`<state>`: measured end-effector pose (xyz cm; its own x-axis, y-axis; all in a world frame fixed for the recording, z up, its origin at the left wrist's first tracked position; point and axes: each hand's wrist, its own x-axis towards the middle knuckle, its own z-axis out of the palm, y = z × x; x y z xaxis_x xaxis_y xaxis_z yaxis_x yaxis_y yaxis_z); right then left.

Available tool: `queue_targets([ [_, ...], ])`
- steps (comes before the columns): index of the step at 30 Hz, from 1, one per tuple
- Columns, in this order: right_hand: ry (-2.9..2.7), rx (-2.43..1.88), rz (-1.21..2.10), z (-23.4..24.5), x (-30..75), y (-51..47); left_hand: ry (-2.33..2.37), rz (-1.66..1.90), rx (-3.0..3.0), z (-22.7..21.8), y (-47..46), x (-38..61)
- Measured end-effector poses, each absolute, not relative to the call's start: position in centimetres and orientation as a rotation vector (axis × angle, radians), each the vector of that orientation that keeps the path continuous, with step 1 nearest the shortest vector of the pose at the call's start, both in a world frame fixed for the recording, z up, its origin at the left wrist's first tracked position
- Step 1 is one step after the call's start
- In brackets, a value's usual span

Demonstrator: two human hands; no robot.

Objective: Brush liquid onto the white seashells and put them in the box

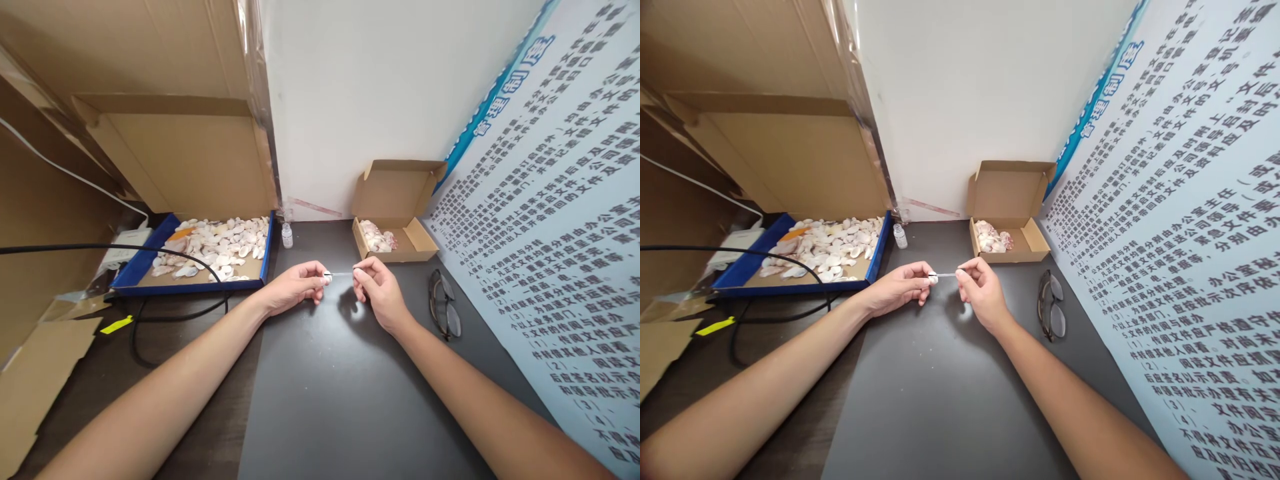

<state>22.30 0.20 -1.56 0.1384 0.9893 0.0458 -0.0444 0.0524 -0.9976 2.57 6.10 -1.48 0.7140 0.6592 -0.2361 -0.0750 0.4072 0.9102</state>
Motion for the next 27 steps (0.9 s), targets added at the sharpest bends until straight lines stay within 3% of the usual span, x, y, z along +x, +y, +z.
queue_targets([
  [27, -1.141, -1.234, 1.015, -1.54, 22.27, 0.02, 0.665, 0.537, 1.053, -1.25, 6.02, 2.69],
])
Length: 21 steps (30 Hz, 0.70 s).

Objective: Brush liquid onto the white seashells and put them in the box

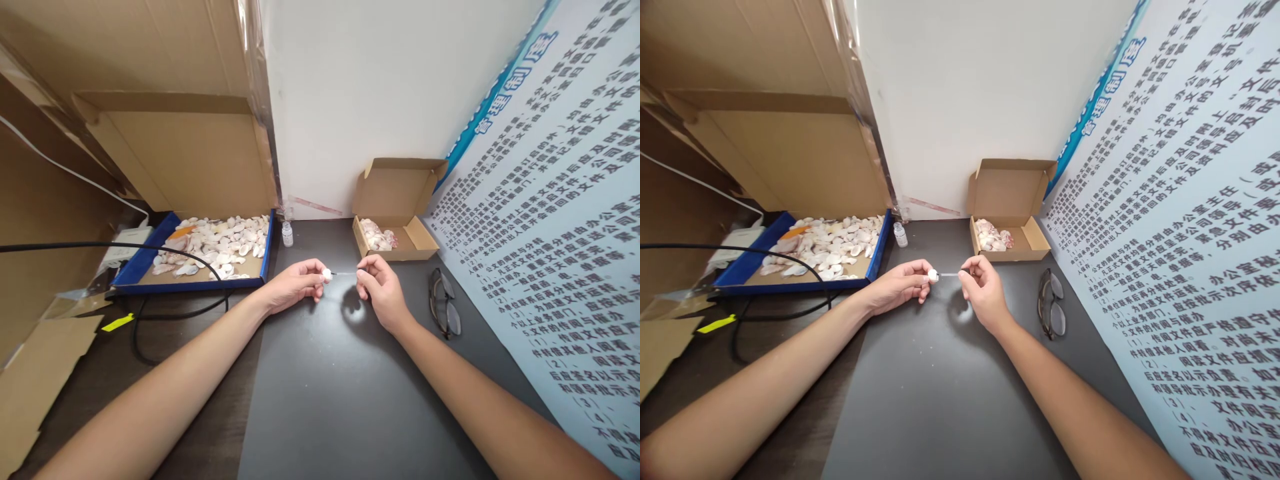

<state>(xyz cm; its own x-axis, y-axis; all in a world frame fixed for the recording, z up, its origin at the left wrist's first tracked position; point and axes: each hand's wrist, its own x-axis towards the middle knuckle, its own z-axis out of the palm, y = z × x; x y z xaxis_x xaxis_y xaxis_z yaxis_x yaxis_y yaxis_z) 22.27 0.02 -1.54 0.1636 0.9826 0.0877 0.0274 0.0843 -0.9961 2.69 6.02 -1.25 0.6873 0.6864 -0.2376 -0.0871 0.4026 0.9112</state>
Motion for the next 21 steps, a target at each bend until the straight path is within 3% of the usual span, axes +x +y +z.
queue_targets([
  [21, -1.208, -1.298, 1.027, -1.99, 22.35, 0.04, 0.68, 0.552, 1.017, -1.29, 6.02, 2.89],
])
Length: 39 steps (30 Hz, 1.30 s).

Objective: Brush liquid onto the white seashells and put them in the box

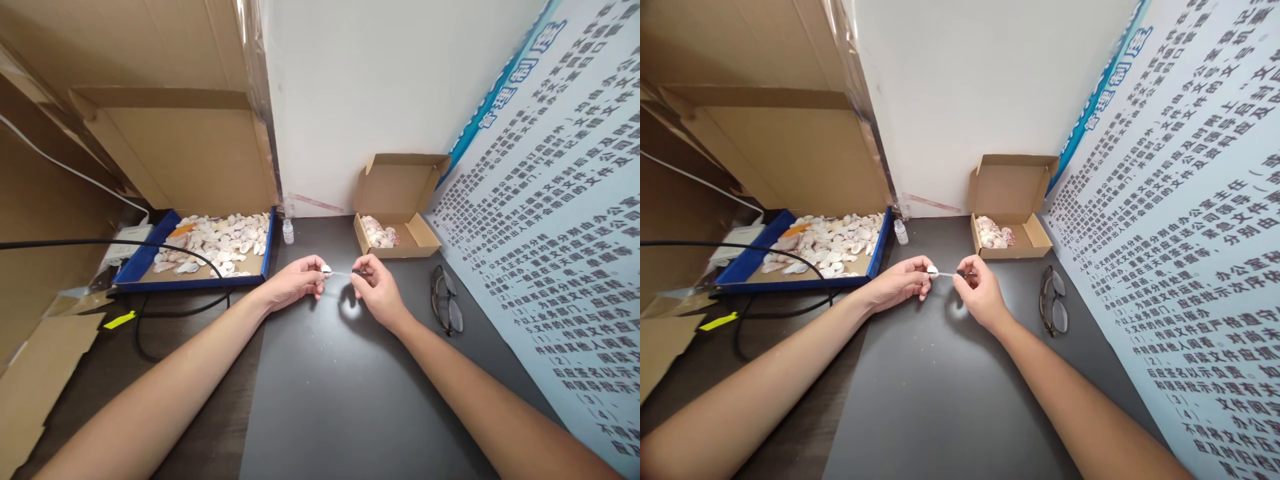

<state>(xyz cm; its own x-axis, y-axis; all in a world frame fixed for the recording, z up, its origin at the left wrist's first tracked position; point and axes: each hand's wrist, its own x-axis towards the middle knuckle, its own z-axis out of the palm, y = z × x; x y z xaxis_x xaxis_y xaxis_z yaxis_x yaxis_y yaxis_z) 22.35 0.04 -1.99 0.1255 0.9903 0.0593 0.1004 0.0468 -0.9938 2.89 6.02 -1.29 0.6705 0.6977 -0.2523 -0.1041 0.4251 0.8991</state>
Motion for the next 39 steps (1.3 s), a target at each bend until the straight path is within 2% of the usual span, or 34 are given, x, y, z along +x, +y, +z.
queue_targets([
  [25, -1.374, -1.307, 1.07, -2.23, 22.29, -0.2, 0.571, 0.575, 0.899, -1.89, 6.52, 2.16],
  [39, -1.413, -1.383, 0.983, -2.58, 22.16, -0.44, 0.581, 0.554, 0.971, -1.97, 6.49, 2.22],
])
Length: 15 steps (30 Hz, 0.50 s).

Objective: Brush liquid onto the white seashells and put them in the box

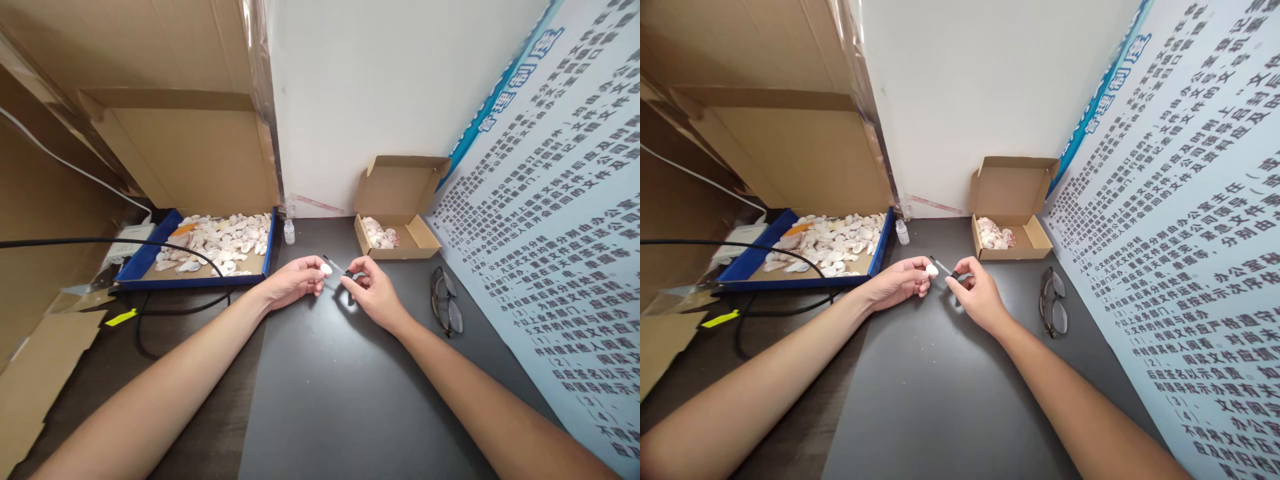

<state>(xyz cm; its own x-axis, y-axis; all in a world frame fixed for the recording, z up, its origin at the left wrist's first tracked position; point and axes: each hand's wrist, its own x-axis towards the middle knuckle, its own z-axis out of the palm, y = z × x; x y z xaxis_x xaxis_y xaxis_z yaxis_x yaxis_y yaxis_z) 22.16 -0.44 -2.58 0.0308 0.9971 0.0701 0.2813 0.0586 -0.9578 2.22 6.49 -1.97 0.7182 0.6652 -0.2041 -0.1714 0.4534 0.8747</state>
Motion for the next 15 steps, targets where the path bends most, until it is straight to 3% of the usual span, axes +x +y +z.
queue_targets([
  [15, -1.382, -1.336, 0.992, -2.39, 22.11, -0.35, 0.594, 0.561, 0.952, -1.74, 6.37, 2.31],
])
